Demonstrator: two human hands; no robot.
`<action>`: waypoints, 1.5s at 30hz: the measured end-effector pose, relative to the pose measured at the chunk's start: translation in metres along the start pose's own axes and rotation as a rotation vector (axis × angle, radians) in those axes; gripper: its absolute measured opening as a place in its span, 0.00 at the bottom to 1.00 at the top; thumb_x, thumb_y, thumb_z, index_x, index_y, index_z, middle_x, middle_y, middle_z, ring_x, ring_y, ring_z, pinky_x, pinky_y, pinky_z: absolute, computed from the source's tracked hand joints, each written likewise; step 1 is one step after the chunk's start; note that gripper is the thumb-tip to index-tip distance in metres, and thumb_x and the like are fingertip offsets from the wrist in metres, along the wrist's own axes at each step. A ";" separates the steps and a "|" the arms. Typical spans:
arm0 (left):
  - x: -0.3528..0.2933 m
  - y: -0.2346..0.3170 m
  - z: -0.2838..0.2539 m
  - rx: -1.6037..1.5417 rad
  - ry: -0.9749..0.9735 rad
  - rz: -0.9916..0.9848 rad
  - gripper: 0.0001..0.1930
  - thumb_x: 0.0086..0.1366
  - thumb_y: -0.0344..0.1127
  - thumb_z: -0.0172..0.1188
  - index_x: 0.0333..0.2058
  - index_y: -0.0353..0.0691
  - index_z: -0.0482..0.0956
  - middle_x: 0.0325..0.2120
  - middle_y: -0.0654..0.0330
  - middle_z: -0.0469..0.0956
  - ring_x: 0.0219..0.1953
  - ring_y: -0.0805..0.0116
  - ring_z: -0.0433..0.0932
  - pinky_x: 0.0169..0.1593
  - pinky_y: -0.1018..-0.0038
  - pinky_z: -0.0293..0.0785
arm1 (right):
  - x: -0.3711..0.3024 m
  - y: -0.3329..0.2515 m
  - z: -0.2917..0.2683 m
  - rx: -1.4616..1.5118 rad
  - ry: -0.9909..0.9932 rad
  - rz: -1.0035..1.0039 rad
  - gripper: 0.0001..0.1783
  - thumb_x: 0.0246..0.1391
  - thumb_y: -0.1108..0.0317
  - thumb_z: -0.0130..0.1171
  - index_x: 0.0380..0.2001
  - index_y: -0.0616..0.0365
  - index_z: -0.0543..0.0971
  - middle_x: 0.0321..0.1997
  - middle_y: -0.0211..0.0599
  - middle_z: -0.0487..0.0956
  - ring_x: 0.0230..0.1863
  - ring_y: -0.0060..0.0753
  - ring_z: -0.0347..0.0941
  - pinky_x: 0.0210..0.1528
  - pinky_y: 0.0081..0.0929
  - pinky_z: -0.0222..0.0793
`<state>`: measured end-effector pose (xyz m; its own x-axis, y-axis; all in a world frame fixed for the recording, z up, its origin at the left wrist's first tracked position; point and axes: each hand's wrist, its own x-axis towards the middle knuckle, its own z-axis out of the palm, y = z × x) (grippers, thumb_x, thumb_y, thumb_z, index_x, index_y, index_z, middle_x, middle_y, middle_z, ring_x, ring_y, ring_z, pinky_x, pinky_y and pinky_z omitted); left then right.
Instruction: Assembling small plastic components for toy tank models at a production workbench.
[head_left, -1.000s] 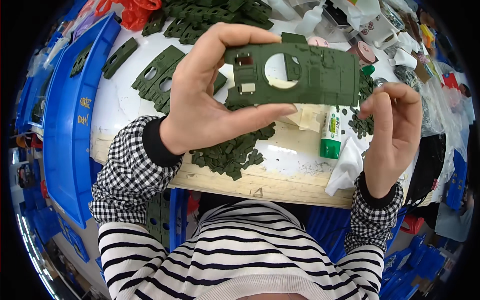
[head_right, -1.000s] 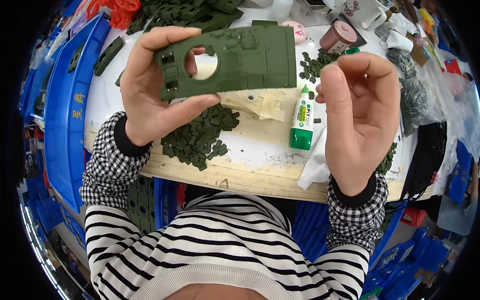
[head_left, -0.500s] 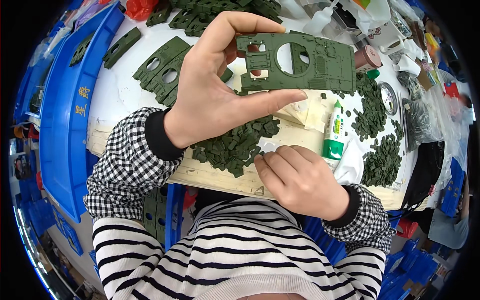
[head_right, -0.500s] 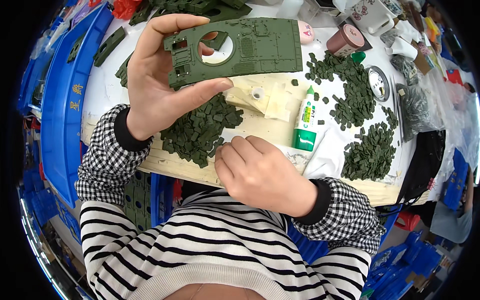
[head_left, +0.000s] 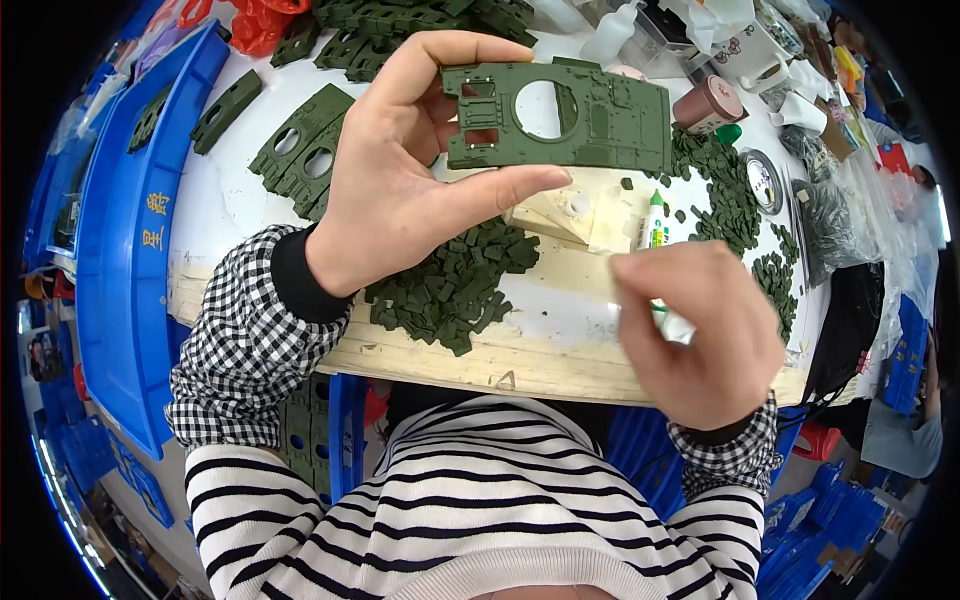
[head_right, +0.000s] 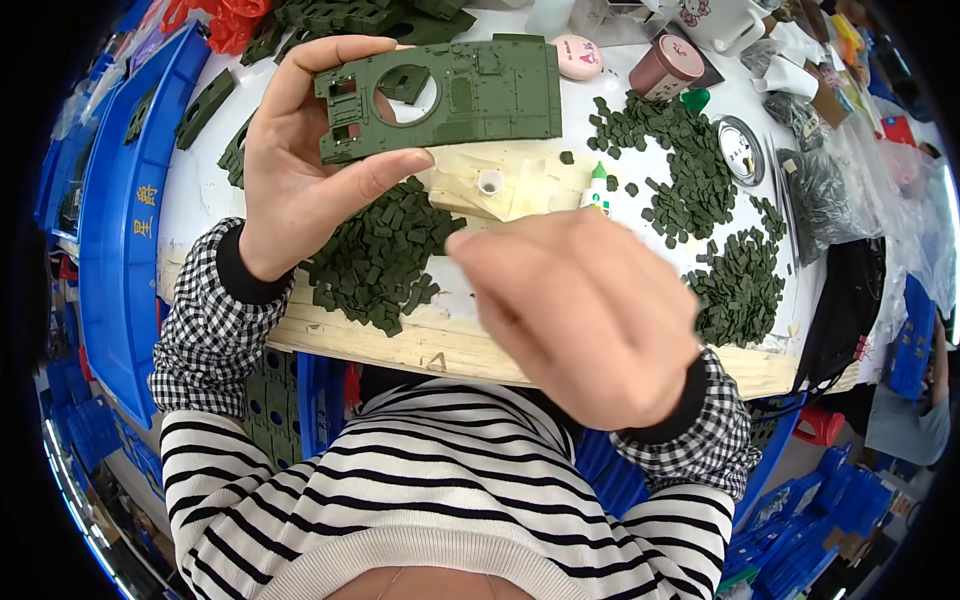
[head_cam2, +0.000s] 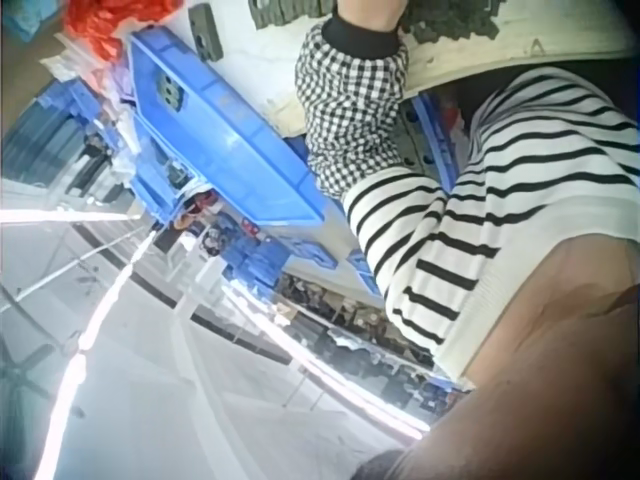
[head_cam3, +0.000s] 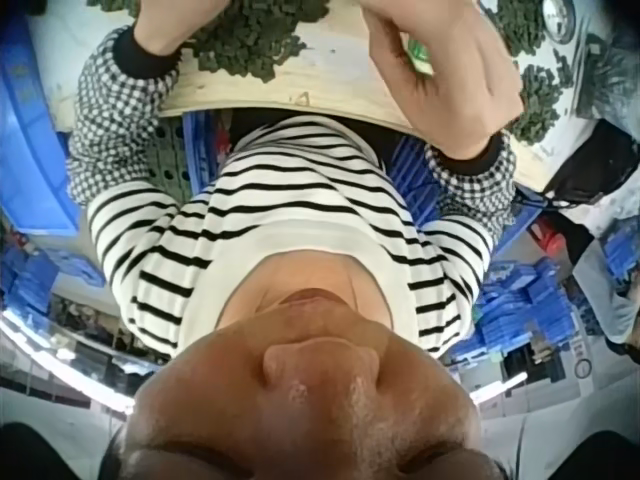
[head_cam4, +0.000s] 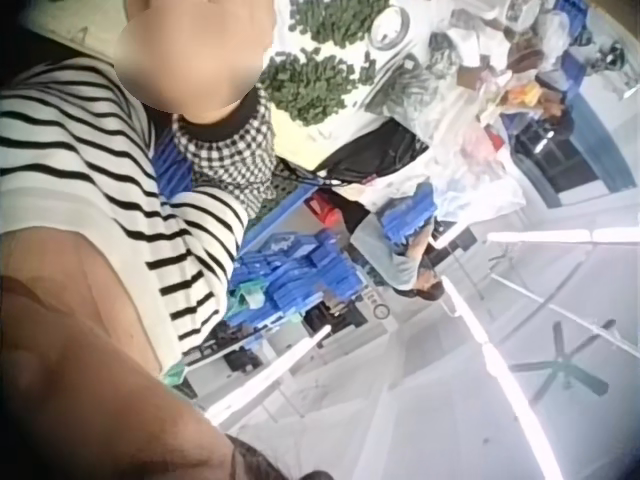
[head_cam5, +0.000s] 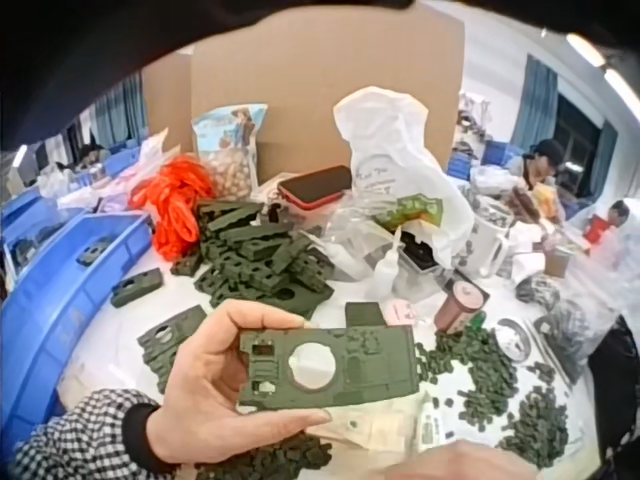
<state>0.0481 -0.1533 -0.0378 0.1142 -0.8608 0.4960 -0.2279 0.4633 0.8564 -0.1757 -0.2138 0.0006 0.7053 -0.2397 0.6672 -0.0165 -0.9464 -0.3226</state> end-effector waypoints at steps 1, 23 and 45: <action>0.002 0.001 0.001 -0.002 -0.026 -0.001 0.34 0.54 0.21 0.70 0.58 0.33 0.63 0.53 0.55 0.73 0.52 0.71 0.75 0.54 0.75 0.77 | 0.003 0.004 -0.011 -0.010 0.038 0.030 0.14 0.41 0.88 0.63 0.36 0.67 0.80 0.32 0.43 0.81 0.32 0.35 0.79 0.34 0.25 0.76; -0.002 0.010 0.011 0.048 -0.402 -0.026 0.32 0.46 0.30 0.79 0.51 0.34 0.74 0.46 0.59 0.78 0.45 0.72 0.79 0.49 0.76 0.76 | 0.017 0.016 -0.009 0.302 -0.145 0.344 0.06 0.43 0.72 0.70 0.27 0.55 0.83 0.45 0.38 0.78 0.48 0.37 0.69 0.52 0.33 0.64; -0.004 0.007 0.014 0.071 -0.371 0.004 0.31 0.42 0.29 0.79 0.47 0.37 0.76 0.42 0.60 0.80 0.42 0.70 0.80 0.49 0.74 0.75 | 0.014 0.013 0.006 0.342 -0.196 0.365 0.05 0.42 0.70 0.68 0.26 0.55 0.82 0.50 0.40 0.76 0.53 0.42 0.66 0.57 0.35 0.62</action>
<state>0.0328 -0.1491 -0.0360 -0.2419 -0.8828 0.4027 -0.2955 0.4623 0.8360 -0.1618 -0.2277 0.0016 0.8167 -0.4639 0.3432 -0.0766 -0.6765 -0.7324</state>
